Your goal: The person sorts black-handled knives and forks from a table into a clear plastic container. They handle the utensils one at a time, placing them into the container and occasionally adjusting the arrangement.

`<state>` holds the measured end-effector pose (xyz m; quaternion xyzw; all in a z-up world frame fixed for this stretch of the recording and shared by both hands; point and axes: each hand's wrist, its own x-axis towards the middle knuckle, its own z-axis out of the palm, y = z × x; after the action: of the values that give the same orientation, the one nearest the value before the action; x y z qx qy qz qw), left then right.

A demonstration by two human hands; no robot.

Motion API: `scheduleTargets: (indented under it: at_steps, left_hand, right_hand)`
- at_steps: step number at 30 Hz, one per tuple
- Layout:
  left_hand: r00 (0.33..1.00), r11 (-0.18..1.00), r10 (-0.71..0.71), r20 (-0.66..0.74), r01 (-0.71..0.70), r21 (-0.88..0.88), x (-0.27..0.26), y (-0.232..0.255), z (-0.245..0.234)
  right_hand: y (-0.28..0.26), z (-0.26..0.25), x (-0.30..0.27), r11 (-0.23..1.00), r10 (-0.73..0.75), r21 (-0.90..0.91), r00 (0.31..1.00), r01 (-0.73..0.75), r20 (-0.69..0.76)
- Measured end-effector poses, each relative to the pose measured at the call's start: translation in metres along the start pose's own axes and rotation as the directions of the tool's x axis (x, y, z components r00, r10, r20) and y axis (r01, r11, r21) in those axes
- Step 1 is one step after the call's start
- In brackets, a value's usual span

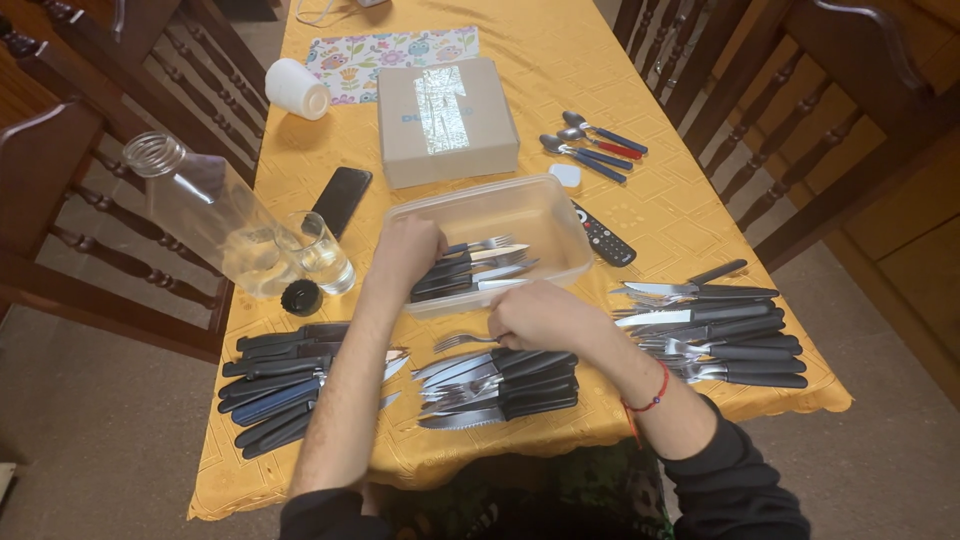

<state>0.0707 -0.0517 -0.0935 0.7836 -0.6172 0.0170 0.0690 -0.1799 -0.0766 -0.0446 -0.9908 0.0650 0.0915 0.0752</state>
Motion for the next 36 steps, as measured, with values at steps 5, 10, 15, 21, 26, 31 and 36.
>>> scheduleTargets:
  at_steps: [5, 10, 15, 21, 26, 31, 36]
  left_hand:
    - [0.995, 0.983, -0.097, 0.023, 0.099, -0.153, -0.018, 0.016, -0.038]
    - [0.980, 0.854, -0.112, -0.164, 0.010, -0.520, -0.040, 0.033, -0.079]
    - [0.902, 0.654, 0.133, -0.411, -0.391, -0.647, -0.062, 0.054, -0.102]
    - [0.838, 0.776, 0.243, -0.488, -0.470, -0.421, -0.073, 0.071, -0.093]
    - [0.917, 0.914, 0.239, -0.320, -0.323, -0.245, -0.056, 0.044, -0.083]
    - [0.957, 0.973, 0.166, -0.240, -0.198, -0.117, -0.015, 0.003, -0.030]
    - [0.970, 0.970, 0.219, -0.107, -0.205, 0.132, 0.019, -0.018, 0.001]
  right_hand:
    - [0.001, -0.012, -0.011, 0.997, -0.036, 0.070, 0.992, 0.045, -0.123]
    - [0.002, -0.030, -0.022, 0.924, -0.014, 0.321, 0.857, 0.208, -0.515]
    - [0.005, -0.027, -0.022, 0.548, 0.531, 0.778, 0.590, 0.308, -0.608]
    - [0.019, -0.017, -0.010, 0.397, 0.581, 0.784, 0.531, 0.477, -0.617]
    - [0.006, -0.038, -0.025, 0.715, 0.458, 0.698, 0.740, 0.023, -0.493]
    - [-0.005, -0.033, -0.020, 0.886, -0.012, 0.462, 0.999, 0.028, -0.037]
    - [0.002, -0.014, -0.009, 0.952, 0.050, 0.287, 0.976, -0.111, 0.210]
